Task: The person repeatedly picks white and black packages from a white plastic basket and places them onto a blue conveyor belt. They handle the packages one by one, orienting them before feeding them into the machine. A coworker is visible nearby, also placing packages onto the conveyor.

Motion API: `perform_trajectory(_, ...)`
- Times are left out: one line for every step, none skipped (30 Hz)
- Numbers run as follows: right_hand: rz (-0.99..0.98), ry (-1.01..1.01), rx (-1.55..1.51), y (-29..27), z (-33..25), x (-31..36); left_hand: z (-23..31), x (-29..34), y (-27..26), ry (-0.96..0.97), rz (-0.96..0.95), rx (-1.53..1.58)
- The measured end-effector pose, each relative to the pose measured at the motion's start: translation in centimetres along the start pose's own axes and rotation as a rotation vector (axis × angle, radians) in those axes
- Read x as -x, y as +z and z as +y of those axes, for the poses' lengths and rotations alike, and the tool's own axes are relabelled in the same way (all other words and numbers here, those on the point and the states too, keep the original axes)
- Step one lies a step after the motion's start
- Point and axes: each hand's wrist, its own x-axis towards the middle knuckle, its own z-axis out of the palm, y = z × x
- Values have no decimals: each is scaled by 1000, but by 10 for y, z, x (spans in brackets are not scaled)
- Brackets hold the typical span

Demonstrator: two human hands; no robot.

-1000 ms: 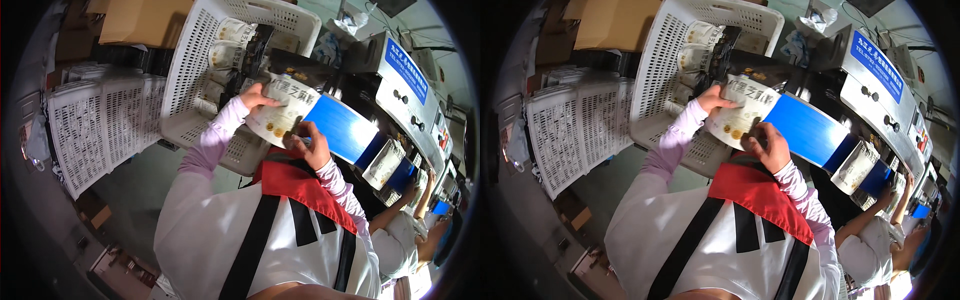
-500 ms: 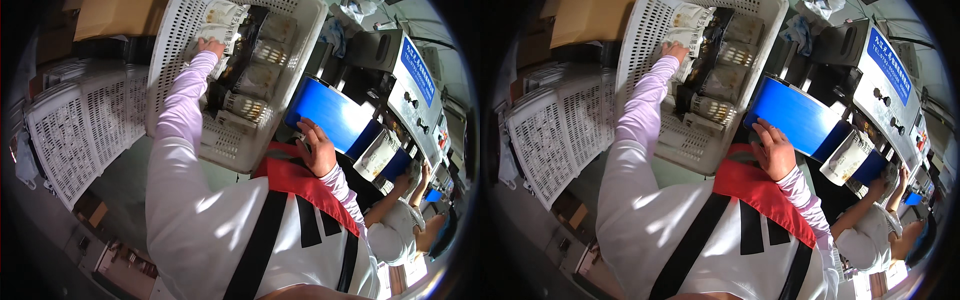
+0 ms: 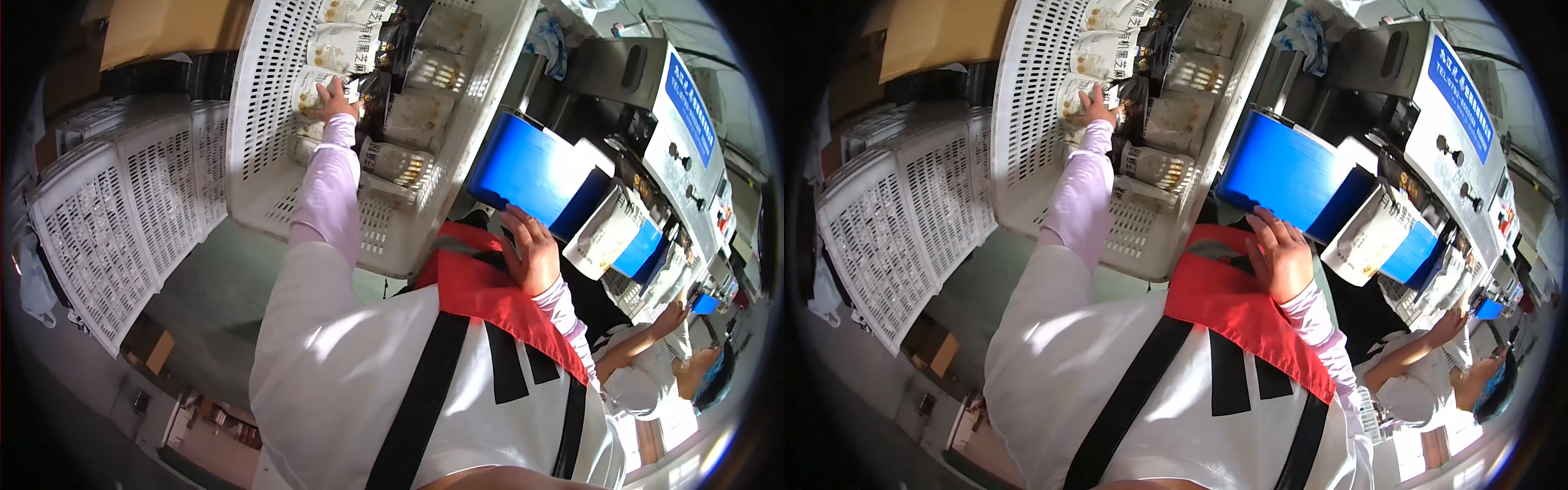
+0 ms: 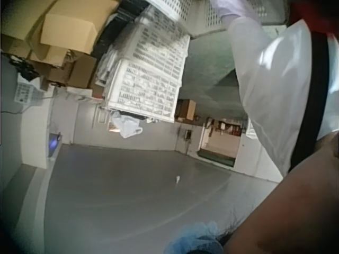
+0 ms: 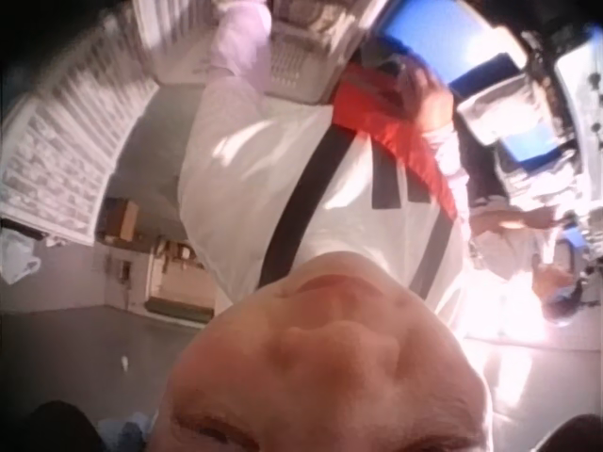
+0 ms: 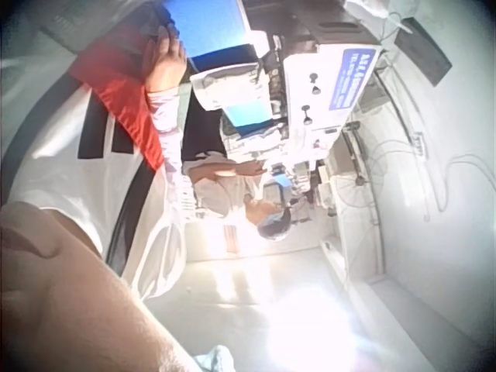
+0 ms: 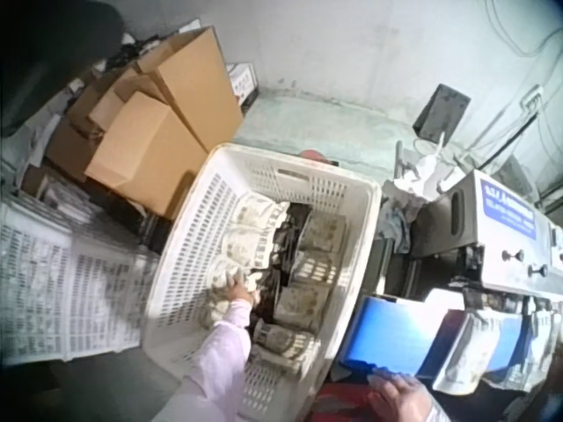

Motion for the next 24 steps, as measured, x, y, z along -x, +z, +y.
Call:
perform_trajectory(18, -19, -10, -1, -1, -2, -9, -8, 3, 80, 66, 4)
perform_trajectory(29, -30, -22, 0, -1, -1, -17, -17, 7, 174, 129, 15)
perform_trajectory(44, -59, -19, -2, -3, 0, -33, -31, 6, 200, 86, 238)
perform_trajectory(56, -91, -1, -6, -4, -2, -44, -40, 2, 224, 30, 471)
perform_trajectory(98, -105, -2, -5, -1, -1, -34, -27, -13, 228, 160, 406)
perform_trajectory(126, -151, -13, -7, 1, 1, -53, -32, -15, 272, 229, 467)
perform_trajectory(144, -131, -30, -8, 2, 4, -33, -13, -38, 253, 231, 471)
perform_trajectory(172, -157, -42, -9, 7, 8, -48, -14, -29, 484, 544, 543)
perform_trajectory(197, -141, -46, -13, 13, 15, -31, 6, -30, 434, 441, 783)
perform_trajectory(237, -133, -57, -13, 18, 20, -12, 25, -46, 384, 335, 1006)
perform_trajectory(269, -99, -30, -16, 24, 26, 13, 54, -67, 410, 297, 1073)
perform_trajectory(299, -68, -3, -22, 28, 34, 41, 91, -89, 432, 260, 1139)
perform_trajectory(323, -44, 19, -26, 32, 42, 62, 125, -108, 468, 246, 1144)
perform_trajectory(383, -27, 36, -29, 38, 49, 81, 155, -123, 505, 238, 1146)
perform_trajectory(416, 23, 66, -33, 44, 56, 98, 180, -131, 566, 183, 1222)
perform_trajectory(452, 68, 106, -41, 53, 65, 119, 207, -140, 606, 96, 1226)
perform_trajectory(518, 73, 114, -51, 57, 70, 130, 225, -140, 687, -1, 1230)
perform_trajectory(539, 145, 184, -54, 68, 79, 141, 241, -139, 767, -97, 1227)
perform_trajectory(573, 211, 264, -59, 79, 86, 154, 256, -137, 831, -161, 1154)
perform_trajectory(608, 278, 343, -63, 91, 92, 167, 271, -135, 894, -223, 1077)
perform_trajectory(616, 373, 402, -67, 106, 101, 179, 286, -135, 923, -284, 964)
perform_trajectory(607, 492, 454, -73, 120, 111, 187, 294, -124, 984, -265, 900)
perform_trajectory(642, 582, 510, -78, 136, 121, 193, 298, -116, 1014, -231, 816)
perform_trajectory(684, 676, 561, -81, 153, 130, 200, 300, -113, 1048, -193, 727)
